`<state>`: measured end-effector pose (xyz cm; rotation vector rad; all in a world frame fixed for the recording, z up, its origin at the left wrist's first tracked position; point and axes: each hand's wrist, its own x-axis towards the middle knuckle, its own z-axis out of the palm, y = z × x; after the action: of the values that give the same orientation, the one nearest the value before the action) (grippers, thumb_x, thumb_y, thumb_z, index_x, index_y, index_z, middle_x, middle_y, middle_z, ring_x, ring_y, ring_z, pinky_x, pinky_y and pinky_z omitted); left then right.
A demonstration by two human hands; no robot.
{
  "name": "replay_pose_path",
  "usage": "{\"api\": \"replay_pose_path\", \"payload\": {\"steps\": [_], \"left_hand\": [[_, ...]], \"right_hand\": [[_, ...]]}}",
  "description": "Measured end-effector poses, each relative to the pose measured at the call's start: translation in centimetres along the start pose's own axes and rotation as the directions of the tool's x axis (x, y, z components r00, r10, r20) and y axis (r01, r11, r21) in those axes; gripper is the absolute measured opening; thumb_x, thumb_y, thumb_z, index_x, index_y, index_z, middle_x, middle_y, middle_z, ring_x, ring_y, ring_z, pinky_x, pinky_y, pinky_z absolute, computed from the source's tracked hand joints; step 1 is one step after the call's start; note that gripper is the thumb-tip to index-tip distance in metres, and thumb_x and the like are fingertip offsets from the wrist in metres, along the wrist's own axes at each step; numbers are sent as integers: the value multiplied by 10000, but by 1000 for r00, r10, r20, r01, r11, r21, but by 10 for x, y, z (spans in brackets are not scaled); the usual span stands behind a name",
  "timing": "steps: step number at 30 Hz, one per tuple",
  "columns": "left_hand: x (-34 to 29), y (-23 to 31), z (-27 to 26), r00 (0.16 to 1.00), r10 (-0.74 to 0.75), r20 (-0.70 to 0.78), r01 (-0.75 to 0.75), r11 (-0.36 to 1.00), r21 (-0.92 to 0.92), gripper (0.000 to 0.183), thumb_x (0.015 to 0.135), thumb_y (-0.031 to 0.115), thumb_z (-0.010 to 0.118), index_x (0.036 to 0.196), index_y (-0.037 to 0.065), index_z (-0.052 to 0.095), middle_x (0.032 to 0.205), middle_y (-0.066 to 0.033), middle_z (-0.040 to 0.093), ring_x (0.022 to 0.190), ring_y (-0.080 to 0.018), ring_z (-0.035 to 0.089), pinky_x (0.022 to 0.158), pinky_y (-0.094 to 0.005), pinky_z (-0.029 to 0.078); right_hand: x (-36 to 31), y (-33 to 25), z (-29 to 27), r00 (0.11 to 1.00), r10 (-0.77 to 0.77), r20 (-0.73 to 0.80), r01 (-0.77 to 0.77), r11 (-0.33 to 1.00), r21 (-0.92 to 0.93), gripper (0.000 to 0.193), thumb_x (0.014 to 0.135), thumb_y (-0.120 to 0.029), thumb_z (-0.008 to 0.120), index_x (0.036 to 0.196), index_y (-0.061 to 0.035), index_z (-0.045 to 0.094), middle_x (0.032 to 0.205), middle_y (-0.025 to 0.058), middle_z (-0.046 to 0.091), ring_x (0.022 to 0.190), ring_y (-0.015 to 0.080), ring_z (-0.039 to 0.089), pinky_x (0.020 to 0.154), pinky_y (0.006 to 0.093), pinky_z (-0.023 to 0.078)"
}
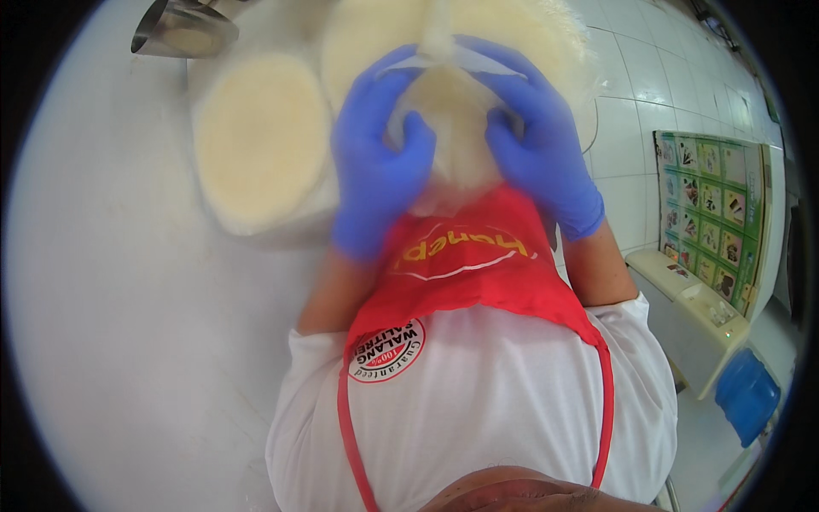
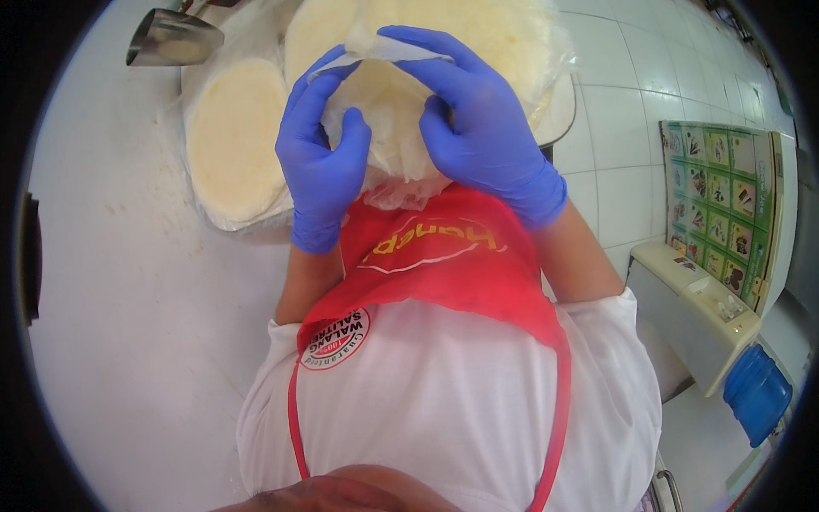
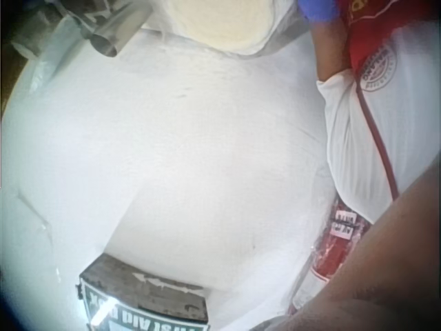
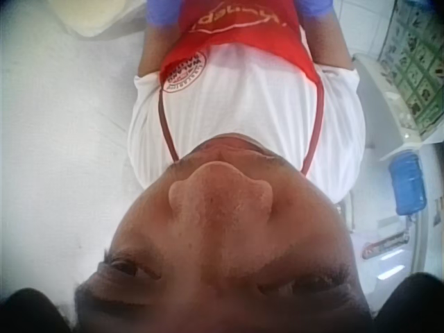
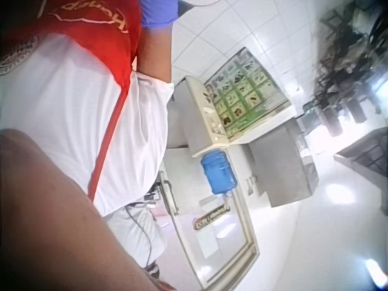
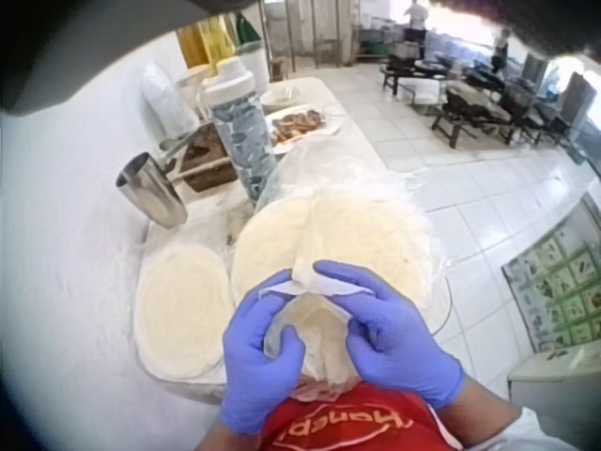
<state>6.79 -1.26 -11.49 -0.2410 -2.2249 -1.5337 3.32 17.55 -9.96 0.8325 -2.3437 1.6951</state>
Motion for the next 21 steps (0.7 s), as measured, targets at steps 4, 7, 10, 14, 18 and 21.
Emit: {"api": "replay_pose_path", "payload": {"steps": [4,7,10,14,18,21], "left_hand": [[-4,-16,5,975,-43,-217,21,994,-103,437,794,-86,575,1209,-19,692,1282,-170,671,1202,-266,637,1006,-377,510],[-8,-15,2,957,-192,-218,156,973,-173,457,795,-106,562,1228,-27,686,1268,-172,674,1201,-253,634,1005,-365,511],[-4,-8,-4,967,-199,-158,180,975,-127,475,812,-110,555,1262,-23,681,1235,-160,690,1178,-239,644,1009,-349,507],[6,2,-4,995,-80,-57,75,993,-91,481,832,-108,538,1287,-30,676,1197,-144,711,1119,-223,664,976,-321,513],[6,-6,-6,976,-190,-102,175,974,-140,464,854,-67,614,1316,-37,660,1217,-150,710,1107,-216,665,954,-313,518],[6,-3,-6,912,-338,-233,272,922,-276,465,863,9,735,1318,-39,653,1226,-155,703,1102,-217,663,962,-329,521]], "right_hand": [[2,2,-7,989,12,-147,-18,999,-39,412,855,82,551,1228,0,705,1335,136,654,1042,229,698,884,275,539],[2,-5,-8,952,243,-188,-214,963,165,274,908,53,604,1145,20,737,1293,138,672,1066,207,684,945,289,532],[3,-2,-12,978,184,-98,-163,968,188,279,919,61,593,1130,-12,760,1262,136,683,1081,191,677,940,286,532],[4,1,-8,995,102,4,-102,990,99,400,871,84,566,1206,-45,743,1269,151,679,1092,204,679,956,299,529],[7,2,-9,997,19,-73,-18,1000,4,443,849,81,558,1240,-38,727,1278,153,678,1102,219,680,978,317,523],[11,-1,-16,987,73,-145,-68,997,34,345,887,44,609,1196,-27,744,1220,140,708,1093,223,684,981,320,524]]}}
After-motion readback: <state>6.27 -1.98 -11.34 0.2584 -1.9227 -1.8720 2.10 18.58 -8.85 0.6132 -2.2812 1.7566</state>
